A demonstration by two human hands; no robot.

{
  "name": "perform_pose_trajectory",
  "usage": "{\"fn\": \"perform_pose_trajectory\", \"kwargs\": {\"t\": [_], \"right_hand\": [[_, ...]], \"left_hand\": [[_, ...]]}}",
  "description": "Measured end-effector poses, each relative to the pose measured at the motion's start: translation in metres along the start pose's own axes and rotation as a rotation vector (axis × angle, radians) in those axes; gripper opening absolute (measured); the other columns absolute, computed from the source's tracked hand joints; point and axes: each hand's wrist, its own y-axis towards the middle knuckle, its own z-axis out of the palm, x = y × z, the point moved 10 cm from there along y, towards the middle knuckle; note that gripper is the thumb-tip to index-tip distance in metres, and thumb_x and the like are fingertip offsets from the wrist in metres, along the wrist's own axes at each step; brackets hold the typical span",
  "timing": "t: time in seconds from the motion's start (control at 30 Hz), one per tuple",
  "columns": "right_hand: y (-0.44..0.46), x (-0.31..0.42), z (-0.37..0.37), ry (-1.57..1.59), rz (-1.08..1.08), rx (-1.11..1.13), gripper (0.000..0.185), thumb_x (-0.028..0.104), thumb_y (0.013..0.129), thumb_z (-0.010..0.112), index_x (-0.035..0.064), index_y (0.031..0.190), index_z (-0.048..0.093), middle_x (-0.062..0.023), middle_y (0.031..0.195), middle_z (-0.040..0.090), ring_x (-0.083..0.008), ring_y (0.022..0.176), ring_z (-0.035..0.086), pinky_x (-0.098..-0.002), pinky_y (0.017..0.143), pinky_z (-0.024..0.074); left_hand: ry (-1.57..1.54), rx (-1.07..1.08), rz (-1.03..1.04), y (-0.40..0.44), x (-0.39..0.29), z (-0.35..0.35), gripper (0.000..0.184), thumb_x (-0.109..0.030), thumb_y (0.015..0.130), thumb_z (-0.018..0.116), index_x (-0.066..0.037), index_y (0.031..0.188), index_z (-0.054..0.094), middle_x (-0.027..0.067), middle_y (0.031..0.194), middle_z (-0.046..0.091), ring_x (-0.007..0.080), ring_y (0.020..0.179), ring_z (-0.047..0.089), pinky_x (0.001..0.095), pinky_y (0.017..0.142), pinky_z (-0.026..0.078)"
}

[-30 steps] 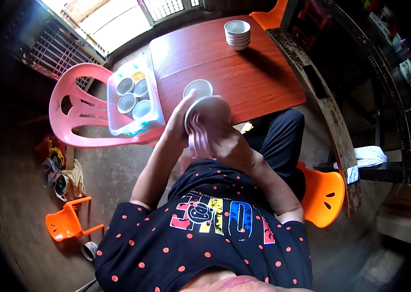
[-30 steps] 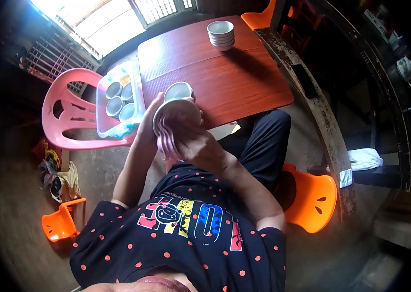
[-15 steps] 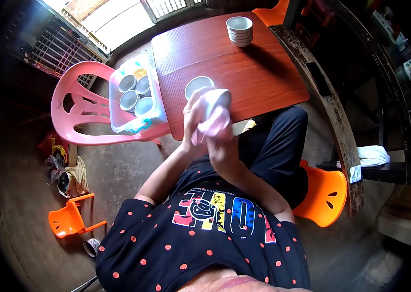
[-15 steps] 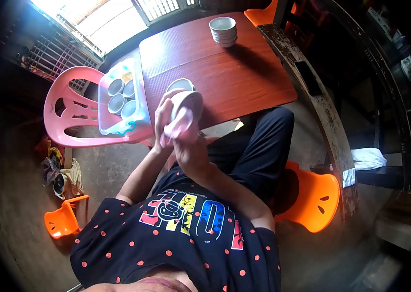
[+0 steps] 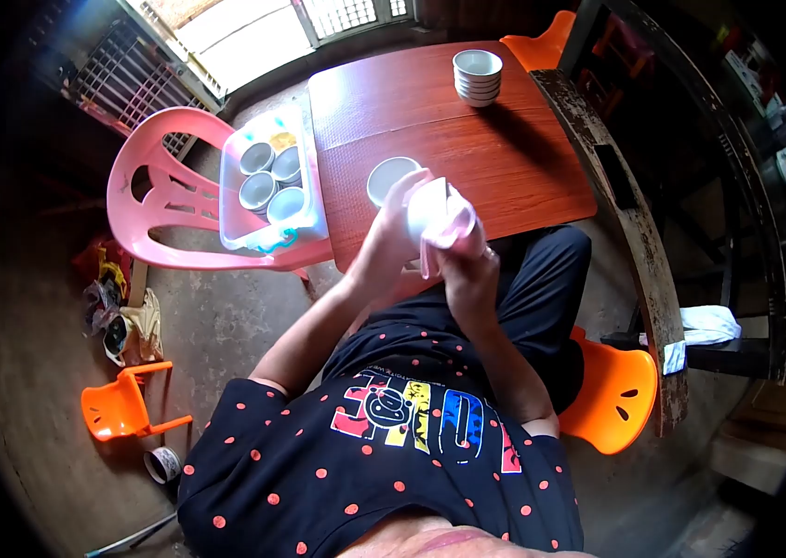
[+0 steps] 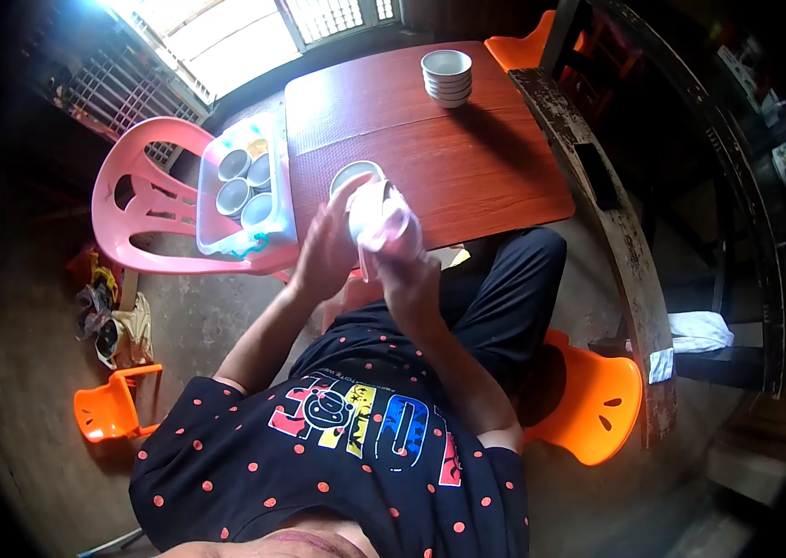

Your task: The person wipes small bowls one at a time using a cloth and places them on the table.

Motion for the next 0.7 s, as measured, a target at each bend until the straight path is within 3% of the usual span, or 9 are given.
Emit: {"fn": "perform_pose_trajectory", "kwargs": {"t": [0.1,0.17,0.23,0.3,0.33,0.43,0.57,0.6,0.7], "right_hand": [[-0.035,0.028,0.037,-0.364,-0.543,0.218,0.018,0.002,0.07,0.064,0.0018,0.088,0.064,-0.0141,0.082,0.064,-0.0327,0.068,0.064,-0.0385,0.063,0.0528],[-0.057,0.02,0.046,-0.542,-0.608,0.197,0.02,0.002,0.069,0.064,0.0006,0.089,0.063,-0.0158,0.082,0.064,-0.0335,0.073,0.064,-0.0395,0.067,0.0531],[-0.046,0.015,0.027,-0.41,-0.402,-0.002,0.016,0.004,0.078,0.063,-0.0004,0.093,0.062,-0.0138,0.082,0.064,-0.0252,0.074,0.064,-0.0348,0.068,0.0523],[-0.047,-0.016,0.007,-0.197,-0.003,-0.275,0.013,0.006,0.083,0.062,-0.0009,0.094,0.062,-0.0113,0.084,0.064,-0.0193,0.075,0.064,-0.0318,0.068,0.0518],[-0.031,-0.027,0.006,0.211,0.264,-0.242,0.013,0.007,0.088,0.059,-0.0016,0.097,0.062,-0.0064,0.089,0.064,-0.013,0.079,0.061,-0.0277,0.069,0.0501],[-0.007,-0.047,0.01,0.858,0.525,-0.243,0.015,0.003,0.089,0.056,0.0006,0.103,0.063,-0.005,0.096,0.065,-0.0133,0.085,0.063,-0.0257,0.078,0.0507],[-0.006,-0.039,-0.003,0.771,0.342,-0.199,0.02,0.002,0.09,0.056,0.0011,0.109,0.06,-0.0067,0.101,0.064,-0.0142,0.091,0.063,-0.0279,0.081,0.0512],[-0.011,-0.04,-0.007,0.473,0.271,-0.137,0.021,0.002,0.09,0.056,0.0005,0.11,0.059,-0.007,0.101,0.064,-0.0146,0.091,0.063,-0.0279,0.081,0.051],[-0.026,-0.04,-0.006,0.373,0.218,-0.086,0.021,0.002,0.09,0.054,-0.0028,0.11,0.057,-0.0086,0.1,0.063,-0.0161,0.091,0.063,-0.028,0.082,0.0504]], "left_hand": [[-0.587,0.039,-0.543,-0.002,0.04,0.003,0.042,-0.038,0.094,0.049,-0.002,0.115,0.054,0.0101,0.097,0.062,0.0188,0.091,0.061,0.0274,0.075,0.049],[-0.35,-0.165,-0.534,-0.01,0.042,-0.006,0.034,-0.031,0.092,0.052,-0.001,0.106,0.058,0.0084,0.094,0.064,0.0197,0.086,0.063,0.0287,0.076,0.049],[0.804,0.089,0.387,-0.003,-0.026,0.017,0.022,-0.013,0.087,0.052,0.0,0.103,0.059,0.0124,0.099,0.062,0.0222,0.093,0.061,0.0302,0.082,0.047],[0.253,-0.186,0.16,-0.011,0.002,-0.007,0.023,-0.011,0.087,0.049,0.0,0.105,0.059,0.0161,0.106,0.059,0.0258,0.101,0.057,0.0327,0.088,0.044],[0.636,-0.126,0.54,-0.019,-0.026,0.007,0.025,-0.013,0.089,0.048,0.001,0.107,0.057,0.0181,0.112,0.055,0.0307,0.107,0.053,0.0352,0.093,0.041],[0.943,-0.001,0.828,-0.031,-0.046,0.027,0.032,-0.014,0.089,0.048,0.001,0.117,0.05,0.0203,0.118,0.05,0.0372,0.111,0.048,0.0403,0.096,0.038],[0.079,-0.164,-0.077,-0.005,0.021,-0.016,0.049,-0.023,0.089,0.054,-0.002,0.13,0.038,0.0167,0.125,0.048,0.031,0.117,0.047,0.0446,0.1,0.036],[-0.289,0.04,-0.326,-0.01,0.018,0.013,0.059,-0.036,0.089,0.056,-0.003,0.133,0.036,0.0135,0.127,0.047,0.0267,0.119,0.046,0.044,0.101,0.036],[-0.422,0.236,-0.307,-0.012,0.019,0.026,0.077,-0.042,0.079,0.067,-0.003,0.136,0.034,0.0143,0.13,0.045,0.0237,0.121,0.044,0.0414,0.101,0.036]]}}
